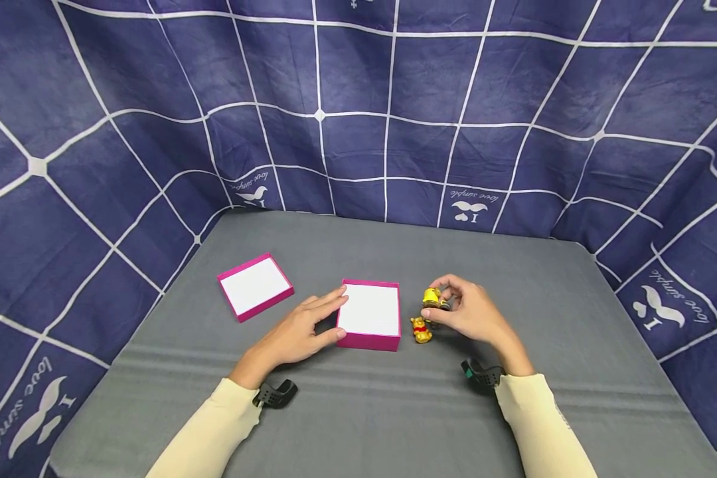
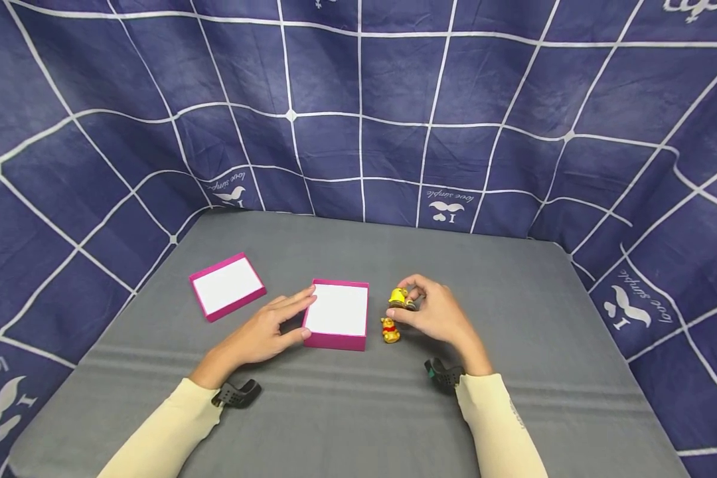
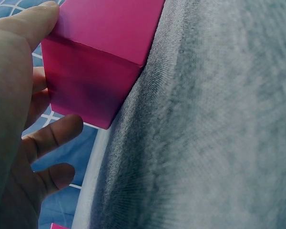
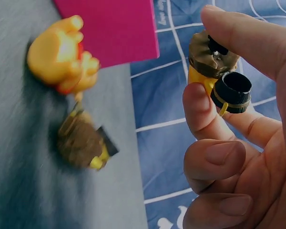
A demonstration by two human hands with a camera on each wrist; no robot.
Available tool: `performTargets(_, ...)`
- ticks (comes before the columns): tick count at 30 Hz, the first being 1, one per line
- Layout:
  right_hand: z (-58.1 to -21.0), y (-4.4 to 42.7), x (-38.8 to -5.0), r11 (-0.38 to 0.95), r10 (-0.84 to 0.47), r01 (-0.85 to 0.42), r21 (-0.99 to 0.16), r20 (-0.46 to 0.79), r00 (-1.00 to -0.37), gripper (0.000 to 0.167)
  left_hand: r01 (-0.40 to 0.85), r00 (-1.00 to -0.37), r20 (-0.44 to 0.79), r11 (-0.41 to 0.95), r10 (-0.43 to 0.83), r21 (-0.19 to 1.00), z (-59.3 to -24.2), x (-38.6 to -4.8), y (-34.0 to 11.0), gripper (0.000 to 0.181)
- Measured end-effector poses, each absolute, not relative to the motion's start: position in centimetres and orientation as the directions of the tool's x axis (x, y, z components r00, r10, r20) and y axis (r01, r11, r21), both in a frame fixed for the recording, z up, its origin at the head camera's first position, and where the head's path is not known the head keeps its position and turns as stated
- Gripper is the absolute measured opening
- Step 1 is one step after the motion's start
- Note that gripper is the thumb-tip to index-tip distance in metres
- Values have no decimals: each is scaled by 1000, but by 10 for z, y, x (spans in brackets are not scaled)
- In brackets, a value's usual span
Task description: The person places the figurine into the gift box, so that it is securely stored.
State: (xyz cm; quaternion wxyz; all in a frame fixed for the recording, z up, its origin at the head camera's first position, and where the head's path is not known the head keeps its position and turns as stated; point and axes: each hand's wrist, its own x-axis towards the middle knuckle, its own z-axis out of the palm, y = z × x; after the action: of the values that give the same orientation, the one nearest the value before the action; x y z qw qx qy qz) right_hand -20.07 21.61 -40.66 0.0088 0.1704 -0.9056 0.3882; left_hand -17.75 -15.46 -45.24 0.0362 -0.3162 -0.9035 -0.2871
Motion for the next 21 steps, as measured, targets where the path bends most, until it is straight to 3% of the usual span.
performTargets(21,-389,164,-212,554,-374,-383,-739,189,-908,46,601,-792,263,630,551,491,-453,-175,-154,68)
